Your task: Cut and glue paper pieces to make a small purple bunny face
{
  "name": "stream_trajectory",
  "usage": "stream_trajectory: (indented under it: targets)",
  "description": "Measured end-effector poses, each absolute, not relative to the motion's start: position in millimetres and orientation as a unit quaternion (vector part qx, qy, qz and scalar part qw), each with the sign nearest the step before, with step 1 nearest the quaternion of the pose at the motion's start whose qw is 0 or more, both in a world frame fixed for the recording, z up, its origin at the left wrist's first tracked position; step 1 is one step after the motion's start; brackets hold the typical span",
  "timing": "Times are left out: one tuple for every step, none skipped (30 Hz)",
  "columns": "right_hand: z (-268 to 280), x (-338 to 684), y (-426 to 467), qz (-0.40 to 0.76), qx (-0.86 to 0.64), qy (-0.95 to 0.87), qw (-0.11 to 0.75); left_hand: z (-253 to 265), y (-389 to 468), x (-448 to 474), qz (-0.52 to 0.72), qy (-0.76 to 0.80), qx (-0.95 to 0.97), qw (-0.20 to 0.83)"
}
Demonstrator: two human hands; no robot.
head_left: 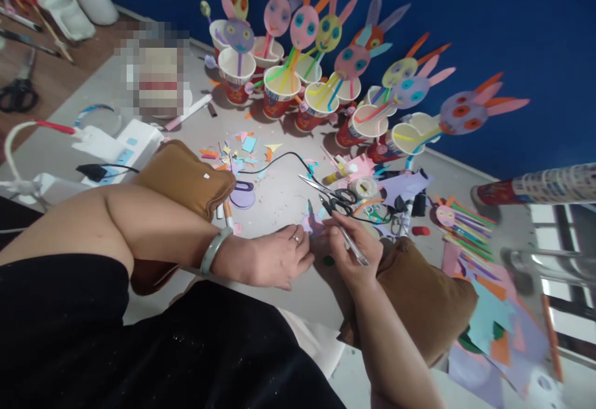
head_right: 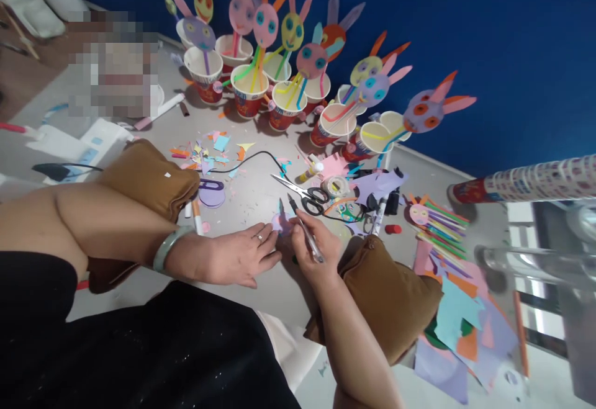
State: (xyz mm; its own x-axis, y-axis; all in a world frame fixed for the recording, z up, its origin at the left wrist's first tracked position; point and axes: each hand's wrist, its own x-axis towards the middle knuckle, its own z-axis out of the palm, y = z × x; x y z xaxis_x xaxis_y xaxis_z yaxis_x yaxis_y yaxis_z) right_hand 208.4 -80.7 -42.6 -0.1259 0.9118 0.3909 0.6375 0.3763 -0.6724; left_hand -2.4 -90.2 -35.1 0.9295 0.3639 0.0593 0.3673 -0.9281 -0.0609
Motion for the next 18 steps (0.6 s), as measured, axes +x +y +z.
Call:
stream_trajectory:
  targets:
    - [-43,208,-80,0.155,-0.532,-0.733,0.394,-34,-91,1,-0.018,-0.190,-0.981,0.031]
    - [-43,208,-78,0.135,-0.536,-0.736,0.391,-32,-91,4,-0.011,-0.194,-0.981,0.027]
    - [-42,208,-77,0.116,-0.540,-0.738,0.388,-31,-93,7,-0.004,-0.197,-0.980,0.022]
    - [-42,208,-77,0.102,-0.545,-0.738,0.384,-30,-95,11,0.002,-0.200,-0.980,0.017]
    - [-41,207,-76,0.092,-0.550,-0.738,0.380,-29,-97,14,0.011,-0.205,-0.979,0.012]
    - [-40,207,-76,0.088,-0.554,-0.737,0.377,-28,-99,18,0.022,-0.212,-0.977,0.006]
    - [-40,207,-76,0.088,-0.557,-0.735,0.376,-27,-102,22,0.035,-0.222,-0.974,0.000]
    - [-39,207,-76,0.092,-0.558,-0.732,0.379,-25,-104,27,0.050,-0.234,-0.971,-0.007]
    - [-39,207,-76,0.101,-0.557,-0.729,0.385,-23,-106,32,0.067,-0.248,-0.966,-0.014]
    - [-39,207,-76,0.111,-0.555,-0.726,0.390,-20,-107,38,0.084,-0.262,-0.961,-0.022]
    - [-40,207,-77,0.120,-0.553,-0.723,0.396,-17,-107,43,0.099,-0.274,-0.956,-0.032]
    - [-40,206,-77,0.126,-0.551,-0.721,0.400,-14,-107,47,0.113,-0.282,-0.952,-0.044]
    - [-40,206,-77,0.129,-0.550,-0.720,0.403,-10,-106,51,0.122,-0.286,-0.949,-0.057]
    - [-40,207,-77,0.131,-0.549,-0.720,0.404,-8,-104,54,0.125,-0.286,-0.947,-0.070]
    - [-40,207,-77,0.130,-0.548,-0.720,0.405,-6,-103,55,0.124,-0.284,-0.947,-0.080]
    - [-40,208,-77,0.129,-0.547,-0.720,0.408,-6,-102,55,0.119,-0.279,-0.949,-0.086]
    - [-40,208,-77,0.130,-0.546,-0.718,0.411,-8,-102,54,0.113,-0.277,-0.951,-0.084]
    - [-41,209,-77,0.132,-0.545,-0.716,0.415,-11,-103,52,0.106,-0.276,-0.952,-0.075]
